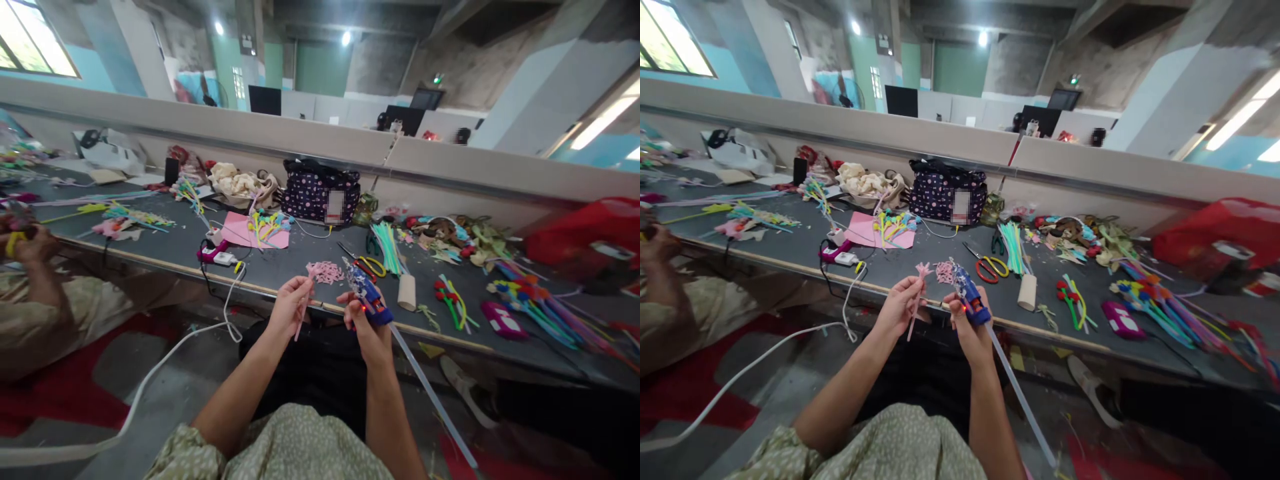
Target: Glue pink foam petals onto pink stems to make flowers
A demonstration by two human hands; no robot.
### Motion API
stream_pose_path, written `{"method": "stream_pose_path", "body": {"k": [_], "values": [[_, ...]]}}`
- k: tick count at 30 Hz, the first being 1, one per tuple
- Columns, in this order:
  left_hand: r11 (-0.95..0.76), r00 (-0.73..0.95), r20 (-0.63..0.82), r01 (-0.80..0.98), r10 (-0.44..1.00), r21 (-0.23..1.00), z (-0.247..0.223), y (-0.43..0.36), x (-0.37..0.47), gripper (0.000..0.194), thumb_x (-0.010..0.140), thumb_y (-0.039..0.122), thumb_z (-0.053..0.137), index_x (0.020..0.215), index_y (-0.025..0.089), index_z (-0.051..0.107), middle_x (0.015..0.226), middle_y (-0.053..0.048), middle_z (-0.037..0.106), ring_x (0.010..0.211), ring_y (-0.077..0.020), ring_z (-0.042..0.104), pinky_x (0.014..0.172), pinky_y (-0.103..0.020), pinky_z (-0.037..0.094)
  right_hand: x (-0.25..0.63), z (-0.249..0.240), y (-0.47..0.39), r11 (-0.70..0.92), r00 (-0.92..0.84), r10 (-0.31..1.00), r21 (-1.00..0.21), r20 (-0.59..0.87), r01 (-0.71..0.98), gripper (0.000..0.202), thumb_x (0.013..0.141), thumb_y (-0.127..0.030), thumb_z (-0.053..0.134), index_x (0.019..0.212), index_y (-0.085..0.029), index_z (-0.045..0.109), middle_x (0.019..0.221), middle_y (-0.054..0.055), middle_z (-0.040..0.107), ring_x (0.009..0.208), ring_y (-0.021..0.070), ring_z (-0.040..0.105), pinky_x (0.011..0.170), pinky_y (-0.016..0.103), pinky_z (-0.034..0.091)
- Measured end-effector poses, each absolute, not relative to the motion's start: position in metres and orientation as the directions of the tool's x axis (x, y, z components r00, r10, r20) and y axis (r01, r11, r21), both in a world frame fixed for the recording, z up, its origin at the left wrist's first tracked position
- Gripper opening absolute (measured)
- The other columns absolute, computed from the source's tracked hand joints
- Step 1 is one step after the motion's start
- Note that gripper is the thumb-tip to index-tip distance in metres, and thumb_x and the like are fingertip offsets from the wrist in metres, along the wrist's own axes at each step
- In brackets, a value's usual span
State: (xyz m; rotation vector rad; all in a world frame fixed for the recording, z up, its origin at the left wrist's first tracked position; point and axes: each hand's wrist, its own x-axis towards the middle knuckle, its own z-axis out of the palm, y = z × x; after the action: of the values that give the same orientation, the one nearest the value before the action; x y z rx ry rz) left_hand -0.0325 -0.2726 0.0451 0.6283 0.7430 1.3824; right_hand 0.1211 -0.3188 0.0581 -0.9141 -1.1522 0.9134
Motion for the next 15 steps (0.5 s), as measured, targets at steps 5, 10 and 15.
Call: {"method": "stream_pose_path", "body": {"k": [5,10,15], "values": [[0.065,0.026,-0.062,-0.618,0.998,0.783,0.047,-0.274,-0.032,0.032,0.063,0.037,0.083,0.072,0.013,0.063,0.058,0.002,0.056,0.050,-0.0051,0.050,0.051,-0.016,0.042,0.123,0.055,-0.324,0.353,0.119,0.929,-0.936,0.349,-0.010,0.031,0.083,-0.048,0.065,0.094,-0.020,0.056,0.086,0.003,0.067,0.057,0.0117,0.061,0.054,0.025,0.051],[0.043,-0.001,-0.058,-0.639,0.998,0.768,0.054,-0.278,-0.031,0.031,0.062,0.035,0.083,0.074,0.013,0.066,0.059,0.002,0.057,0.052,-0.0051,0.049,0.052,-0.016,0.040,0.121,0.057,-0.331,0.352,0.104,0.928,-0.933,0.359,0.080,0.032,0.081,-0.049,0.066,0.084,-0.017,0.062,0.075,0.003,0.067,0.047,0.0107,0.056,0.048,0.025,0.046],[0.094,-0.013,-0.140,-0.676,0.990,0.731,0.060,-0.279,-0.033,0.031,0.058,0.032,0.085,0.075,0.012,0.068,0.062,0.001,0.060,0.052,-0.0060,0.052,0.052,-0.017,0.042,0.116,0.053,-0.332,0.346,0.084,0.931,-0.932,0.355,0.108,0.031,0.082,-0.048,0.065,0.079,-0.017,0.064,0.064,0.000,0.064,0.044,0.0103,0.054,0.049,0.025,0.045]]}}
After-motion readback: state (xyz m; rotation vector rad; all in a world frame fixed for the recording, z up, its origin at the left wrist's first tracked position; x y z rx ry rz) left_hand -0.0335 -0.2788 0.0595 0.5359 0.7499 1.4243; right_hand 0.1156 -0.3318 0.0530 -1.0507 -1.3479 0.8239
